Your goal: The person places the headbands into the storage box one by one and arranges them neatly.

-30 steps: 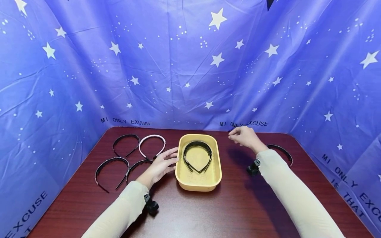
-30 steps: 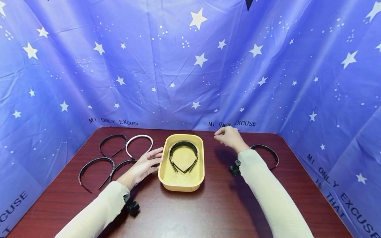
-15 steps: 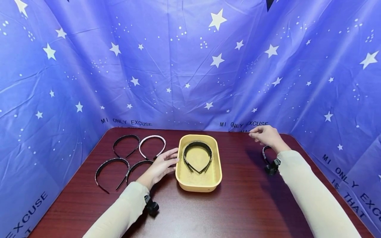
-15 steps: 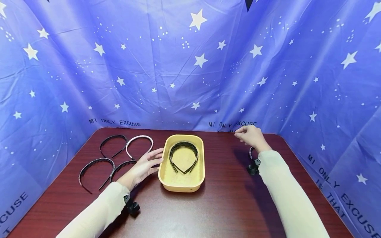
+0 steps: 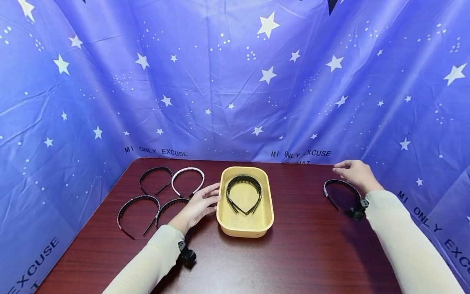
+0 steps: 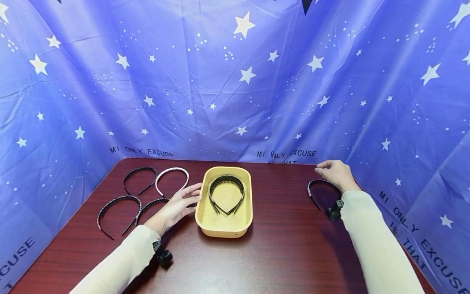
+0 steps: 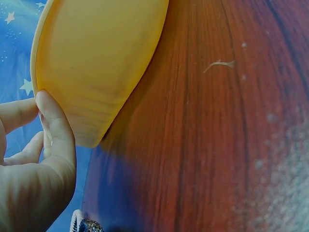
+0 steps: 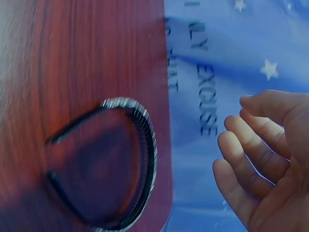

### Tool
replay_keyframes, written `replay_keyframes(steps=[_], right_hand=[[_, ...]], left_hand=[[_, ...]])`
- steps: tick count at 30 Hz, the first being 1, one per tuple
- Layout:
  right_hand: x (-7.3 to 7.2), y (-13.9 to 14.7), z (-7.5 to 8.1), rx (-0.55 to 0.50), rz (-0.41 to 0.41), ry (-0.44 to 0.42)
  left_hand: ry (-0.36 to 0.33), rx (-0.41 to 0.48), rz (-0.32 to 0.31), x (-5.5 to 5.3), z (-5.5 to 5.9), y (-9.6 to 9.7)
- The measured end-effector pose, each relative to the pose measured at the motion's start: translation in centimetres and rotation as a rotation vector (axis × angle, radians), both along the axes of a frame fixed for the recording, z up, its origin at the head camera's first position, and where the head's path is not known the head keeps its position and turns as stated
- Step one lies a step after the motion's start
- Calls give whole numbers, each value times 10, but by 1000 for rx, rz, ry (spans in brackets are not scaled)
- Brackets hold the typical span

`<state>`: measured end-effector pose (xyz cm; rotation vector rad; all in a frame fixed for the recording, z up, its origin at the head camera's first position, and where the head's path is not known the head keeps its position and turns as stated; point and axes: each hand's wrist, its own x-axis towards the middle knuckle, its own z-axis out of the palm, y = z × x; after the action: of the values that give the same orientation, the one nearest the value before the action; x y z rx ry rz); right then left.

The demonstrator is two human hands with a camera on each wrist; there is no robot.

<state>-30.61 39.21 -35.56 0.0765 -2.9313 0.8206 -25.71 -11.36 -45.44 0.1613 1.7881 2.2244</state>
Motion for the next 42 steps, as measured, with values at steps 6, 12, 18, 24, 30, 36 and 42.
replay_keyframes(steps=[6,12,18,24,30,36,42], right_hand=[[10,23,-7,-12,-40,-44],[15,41,-17,-1,-78,-71],[17,55,-31,-79,-118,-90],[22,69,-52,-199,-163,-126],[28,79,-74,-345,-241,-160],[33,82,-91,-432,-341,-165],[34,78,-96,-445,-380,-151]], left_hand=[[1,-4,-2,0,-1,-1],[5,-4,-3,0,-2,-1],[3,-2,-1,1,-1,0],[10,-3,-5,0,-2,0],[14,2,-12,0,-2,0],[23,-7,-22,-1,-2,0],[13,-14,-5,-1,-3,-1]])
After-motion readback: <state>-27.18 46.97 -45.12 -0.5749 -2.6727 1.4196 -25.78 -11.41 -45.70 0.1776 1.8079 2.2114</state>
